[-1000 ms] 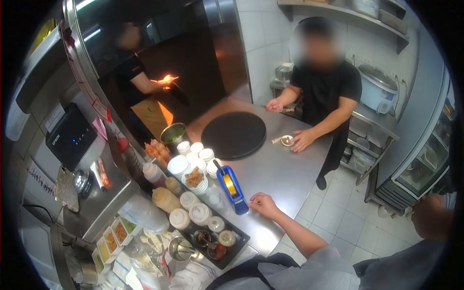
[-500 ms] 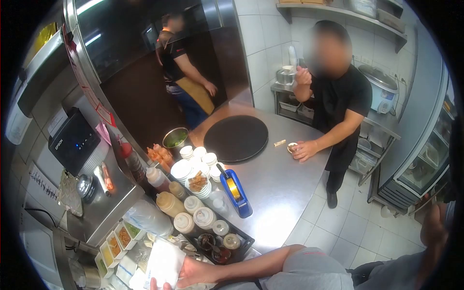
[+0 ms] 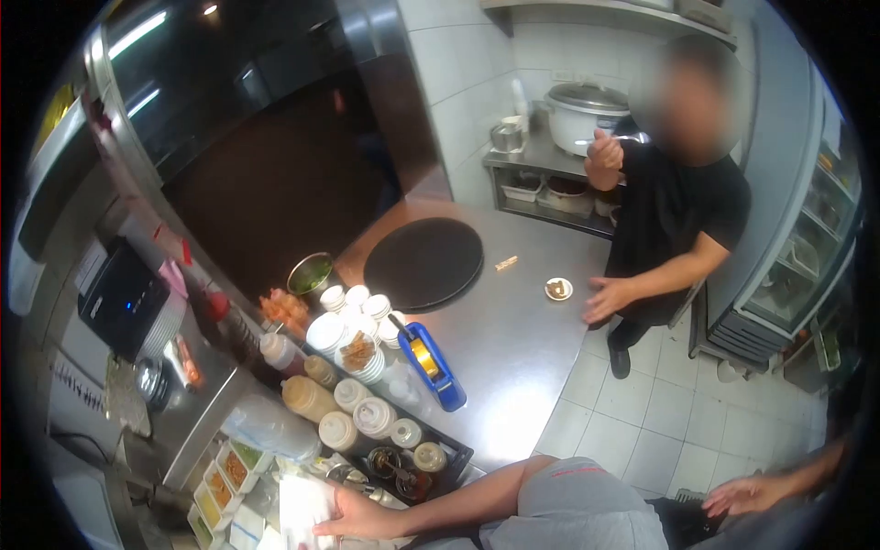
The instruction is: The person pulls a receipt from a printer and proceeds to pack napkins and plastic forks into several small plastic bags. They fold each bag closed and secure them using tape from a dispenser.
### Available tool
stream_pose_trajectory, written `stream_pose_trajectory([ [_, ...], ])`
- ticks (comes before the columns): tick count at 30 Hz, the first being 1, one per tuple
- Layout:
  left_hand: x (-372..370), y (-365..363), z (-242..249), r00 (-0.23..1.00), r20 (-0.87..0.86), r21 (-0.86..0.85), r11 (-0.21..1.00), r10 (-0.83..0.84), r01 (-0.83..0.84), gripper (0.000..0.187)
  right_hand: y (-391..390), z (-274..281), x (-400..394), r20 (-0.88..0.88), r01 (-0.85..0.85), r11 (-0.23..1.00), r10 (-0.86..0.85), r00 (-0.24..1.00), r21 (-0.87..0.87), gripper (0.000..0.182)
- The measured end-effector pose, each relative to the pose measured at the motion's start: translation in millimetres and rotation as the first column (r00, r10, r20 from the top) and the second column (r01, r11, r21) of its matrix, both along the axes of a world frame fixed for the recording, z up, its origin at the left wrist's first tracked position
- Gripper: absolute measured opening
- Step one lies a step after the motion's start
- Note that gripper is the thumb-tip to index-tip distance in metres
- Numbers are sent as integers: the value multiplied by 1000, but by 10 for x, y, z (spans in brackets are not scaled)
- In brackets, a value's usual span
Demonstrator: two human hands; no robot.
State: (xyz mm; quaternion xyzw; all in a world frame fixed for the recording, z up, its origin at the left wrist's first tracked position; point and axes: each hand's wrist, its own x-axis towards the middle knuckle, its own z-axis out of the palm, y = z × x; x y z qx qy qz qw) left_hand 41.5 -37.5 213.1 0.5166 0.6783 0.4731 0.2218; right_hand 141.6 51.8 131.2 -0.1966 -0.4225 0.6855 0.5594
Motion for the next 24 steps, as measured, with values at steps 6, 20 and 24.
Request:
stream_pose_trajectory([
  [6,-389,152,-376,996,-13,321,944,86,-77,36,77,229,181,-154,27,987,-3,988,156,77],
  [20,-496,192,-246,980,-128,475,877,154,-76,38,35,602,218,218,-357,905,309,926,230,50],
  [24,-462,159,-240,974,-132,461,881,186,-106,40,120,587,148,283,-339,904,264,922,260,59],
])
